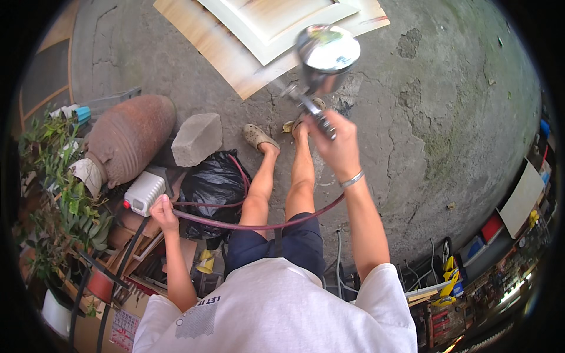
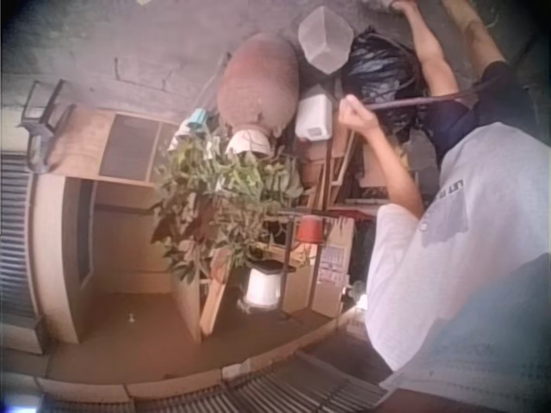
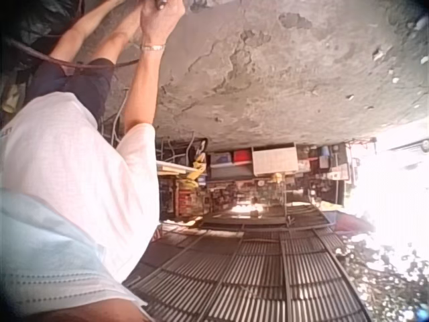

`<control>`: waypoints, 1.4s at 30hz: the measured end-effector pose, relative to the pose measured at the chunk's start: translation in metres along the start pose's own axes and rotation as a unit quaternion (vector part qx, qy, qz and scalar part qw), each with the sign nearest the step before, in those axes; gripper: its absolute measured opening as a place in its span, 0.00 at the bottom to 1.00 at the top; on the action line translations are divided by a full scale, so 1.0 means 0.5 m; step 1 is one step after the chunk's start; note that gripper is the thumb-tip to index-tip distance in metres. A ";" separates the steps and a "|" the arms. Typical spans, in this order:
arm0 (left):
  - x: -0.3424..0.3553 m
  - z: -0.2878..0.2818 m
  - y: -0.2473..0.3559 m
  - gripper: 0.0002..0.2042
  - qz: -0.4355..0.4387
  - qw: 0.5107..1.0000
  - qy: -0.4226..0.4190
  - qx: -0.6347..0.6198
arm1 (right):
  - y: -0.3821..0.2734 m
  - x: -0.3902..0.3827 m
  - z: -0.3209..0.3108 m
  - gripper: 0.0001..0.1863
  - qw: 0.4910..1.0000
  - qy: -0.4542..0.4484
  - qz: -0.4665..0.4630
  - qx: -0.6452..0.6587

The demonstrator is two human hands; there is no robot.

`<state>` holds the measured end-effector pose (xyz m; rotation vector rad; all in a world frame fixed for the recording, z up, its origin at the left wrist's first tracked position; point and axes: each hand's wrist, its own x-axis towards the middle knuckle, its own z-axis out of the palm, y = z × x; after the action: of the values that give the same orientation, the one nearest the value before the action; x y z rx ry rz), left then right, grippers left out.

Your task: The person uses a spray gun to apply white paint to a wooden frame resting on a board. They move the spray gun in steady passes to cover the surface, then lift and rotate the frame to inspect the painted side before placing it on a workbench.

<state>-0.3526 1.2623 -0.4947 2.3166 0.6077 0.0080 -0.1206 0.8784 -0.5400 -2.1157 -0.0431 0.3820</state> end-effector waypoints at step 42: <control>-0.008 0.013 -0.077 0.18 -0.005 0.999 -0.037 0.031 | -0.043 -0.070 0.017 0.10 0.993 -0.101 -0.066 0.022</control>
<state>-0.3716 1.2803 -0.5242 2.3631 0.5904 -0.1022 -0.1536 0.8909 -0.5177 -2.0110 -0.2866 0.5111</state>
